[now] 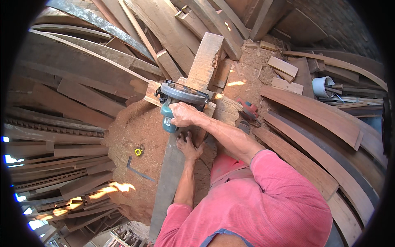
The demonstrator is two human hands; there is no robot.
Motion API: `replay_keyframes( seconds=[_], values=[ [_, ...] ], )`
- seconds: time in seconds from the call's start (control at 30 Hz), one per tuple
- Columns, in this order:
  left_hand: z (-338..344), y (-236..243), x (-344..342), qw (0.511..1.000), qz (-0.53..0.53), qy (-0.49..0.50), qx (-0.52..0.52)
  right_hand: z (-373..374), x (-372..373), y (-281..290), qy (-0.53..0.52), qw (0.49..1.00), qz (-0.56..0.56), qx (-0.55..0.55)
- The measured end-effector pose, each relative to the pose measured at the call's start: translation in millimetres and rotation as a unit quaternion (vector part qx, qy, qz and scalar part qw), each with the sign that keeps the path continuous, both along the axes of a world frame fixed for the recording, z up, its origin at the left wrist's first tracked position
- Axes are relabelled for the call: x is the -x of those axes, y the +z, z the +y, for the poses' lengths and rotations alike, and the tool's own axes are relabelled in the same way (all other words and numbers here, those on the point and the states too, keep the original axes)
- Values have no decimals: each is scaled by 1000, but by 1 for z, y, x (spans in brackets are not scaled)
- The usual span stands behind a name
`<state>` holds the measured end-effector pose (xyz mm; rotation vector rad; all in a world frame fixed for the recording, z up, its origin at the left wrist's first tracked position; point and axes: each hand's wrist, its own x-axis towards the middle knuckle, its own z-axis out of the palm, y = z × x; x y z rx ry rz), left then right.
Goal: The person measures a long wooden plank with a tape measure and marks it with a pencil. They then use a circular saw to cut the plank at the marked line. The person repeats this process for a second plank, measuring, marking, and cutting it to size.
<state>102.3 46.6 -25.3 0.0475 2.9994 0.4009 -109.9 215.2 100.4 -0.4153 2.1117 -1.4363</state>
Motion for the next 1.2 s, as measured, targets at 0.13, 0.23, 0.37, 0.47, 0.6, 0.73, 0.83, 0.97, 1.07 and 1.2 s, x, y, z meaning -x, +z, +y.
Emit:
replay_keyframes(
  seconds=[0.13, 0.23, 0.37, 0.47, 0.6, 0.73, 0.83, 0.97, 1.07, 1.2],
  values=[
    [-2, -3, -2, 1000, -13, 16, -9, -2, 1, -1, -4, 1000, 4, 5],
    [-1, -6, -3, 1000, 8, 8, -5, -6, 3, -5, 2, 1000, 6, -1],
    [0, -4, -3, 1000, -1, 15, -4, -6, 5, -3, 6, 1000, 5, -3],
    [0, -2, -3, 1000, -7, 18, -9, -8, 7, -6, 3, 1000, 24, 1],
    [1, -1, -2, 1000, -14, 19, -12, -14, 4, -20, -22, 999, 44, 12],
    [0, -3, -5, 999, -7, 24, -22, -12, 5, -13, 0, 999, 34, 1],
    [0, -3, -5, 999, -22, 30, -20, -10, 5, -11, 3, 1000, 20, 6],
    [1, -3, -4, 999, -25, 31, -18, -12, 4, -16, -11, 1000, 24, 14],
    [1, -5, -5, 999, -27, 34, -19, -14, 2, -19, -17, 999, 27, 24],
    [2, 1, -2, 999, -28, 36, -18, -14, 4, -13, -20, 998, 53, 33]
  ],
)
